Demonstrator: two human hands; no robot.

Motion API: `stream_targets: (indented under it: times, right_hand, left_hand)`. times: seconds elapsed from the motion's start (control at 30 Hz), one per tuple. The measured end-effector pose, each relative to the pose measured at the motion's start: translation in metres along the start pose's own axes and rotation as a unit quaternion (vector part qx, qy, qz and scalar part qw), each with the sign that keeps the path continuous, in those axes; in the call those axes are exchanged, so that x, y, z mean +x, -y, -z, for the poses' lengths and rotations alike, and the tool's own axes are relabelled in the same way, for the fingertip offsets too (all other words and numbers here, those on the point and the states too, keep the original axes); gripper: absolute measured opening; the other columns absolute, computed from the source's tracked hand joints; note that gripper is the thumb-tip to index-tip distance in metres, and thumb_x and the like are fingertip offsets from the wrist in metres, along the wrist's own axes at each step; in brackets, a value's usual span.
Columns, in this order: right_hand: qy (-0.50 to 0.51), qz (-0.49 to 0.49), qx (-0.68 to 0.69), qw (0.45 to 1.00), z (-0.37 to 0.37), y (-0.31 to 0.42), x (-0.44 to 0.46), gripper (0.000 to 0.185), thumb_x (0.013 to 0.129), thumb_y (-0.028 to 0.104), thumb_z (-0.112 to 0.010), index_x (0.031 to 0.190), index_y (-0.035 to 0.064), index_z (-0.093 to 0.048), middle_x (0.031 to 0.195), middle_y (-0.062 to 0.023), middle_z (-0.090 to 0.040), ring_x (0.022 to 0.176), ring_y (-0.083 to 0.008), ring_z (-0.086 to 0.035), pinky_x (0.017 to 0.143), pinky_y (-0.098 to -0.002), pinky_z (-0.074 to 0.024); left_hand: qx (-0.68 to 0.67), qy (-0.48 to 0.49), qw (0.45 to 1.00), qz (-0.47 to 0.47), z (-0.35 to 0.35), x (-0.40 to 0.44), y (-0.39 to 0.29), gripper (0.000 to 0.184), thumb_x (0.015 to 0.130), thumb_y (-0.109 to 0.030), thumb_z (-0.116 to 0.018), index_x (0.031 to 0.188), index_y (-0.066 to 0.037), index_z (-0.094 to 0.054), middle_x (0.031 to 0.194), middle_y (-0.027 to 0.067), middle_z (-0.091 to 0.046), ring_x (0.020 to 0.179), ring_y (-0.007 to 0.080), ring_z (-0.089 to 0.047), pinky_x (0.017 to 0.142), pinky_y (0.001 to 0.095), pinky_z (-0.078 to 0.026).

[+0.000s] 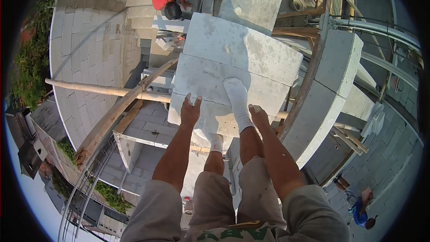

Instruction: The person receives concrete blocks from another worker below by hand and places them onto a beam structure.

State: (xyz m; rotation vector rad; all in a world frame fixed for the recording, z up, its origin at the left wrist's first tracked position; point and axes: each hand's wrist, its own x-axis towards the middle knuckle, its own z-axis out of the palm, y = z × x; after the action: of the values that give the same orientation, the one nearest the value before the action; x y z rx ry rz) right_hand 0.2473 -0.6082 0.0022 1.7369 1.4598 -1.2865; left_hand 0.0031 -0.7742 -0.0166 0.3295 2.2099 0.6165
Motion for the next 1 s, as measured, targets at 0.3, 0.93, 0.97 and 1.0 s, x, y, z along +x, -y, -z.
stream_targets:
  times: [0.3, 0.93, 0.97, 1.0]
  right_hand:
    - [-0.043, 0.061, -0.021, 0.997, -0.015, 0.052, -0.087, 0.057, 0.084, 0.054, -0.051, 0.099, 0.0005, -0.063, 0.092, -0.0228, -0.064, 0.091, -0.0356, -0.062, 0.078, -0.0406, -0.0467]
    - [0.027, 0.14, -0.061, 0.988, -0.034, 0.117, -0.086, 0.061, 0.083, 0.054, -0.049, 0.099, -0.0034, -0.061, 0.101, -0.0251, -0.062, 0.101, -0.0382, -0.057, 0.088, -0.0425, -0.043]
    - [0.037, 0.141, -0.061, 0.987, -0.028, 0.127, -0.086, 0.061, 0.083, 0.054, -0.049, 0.1, -0.0038, -0.061, 0.102, -0.0254, -0.062, 0.102, -0.0383, -0.057, 0.088, -0.0425, -0.0431]
    - [0.046, 0.142, -0.061, 0.987, -0.022, 0.135, -0.085, 0.061, 0.083, 0.054, -0.05, 0.1, -0.0041, -0.061, 0.102, -0.0257, -0.061, 0.102, -0.0384, -0.057, 0.088, -0.0426, -0.0432]
  left_hand:
    - [-0.034, 0.024, 0.998, -0.049, 0.092, -0.077, 0.111, 0.043, 0.089, -0.04, -0.053, 0.103, 0.0, -0.059, 0.085, 0.017, -0.062, 0.077, 0.0253, -0.06, 0.07, 0.0361, -0.045]
    - [-0.462, -0.052, 0.869, 0.169, 0.131, -0.14, 0.081, 0.025, 0.087, -0.028, -0.062, 0.086, -0.003, -0.059, 0.071, -0.0011, -0.051, 0.061, 0.0091, -0.049, 0.055, 0.0249, -0.039]
    - [-0.465, -0.048, 0.863, 0.19, 0.127, -0.141, 0.074, 0.026, 0.086, -0.029, -0.062, 0.084, -0.004, -0.059, 0.071, -0.0028, -0.05, 0.06, 0.0073, -0.047, 0.054, 0.024, -0.038]
    - [-0.468, -0.044, 0.857, 0.212, 0.121, -0.14, 0.07, 0.027, 0.086, -0.03, -0.063, 0.082, -0.004, -0.058, 0.07, -0.0045, -0.049, 0.06, 0.0055, -0.045, 0.054, 0.023, -0.037]
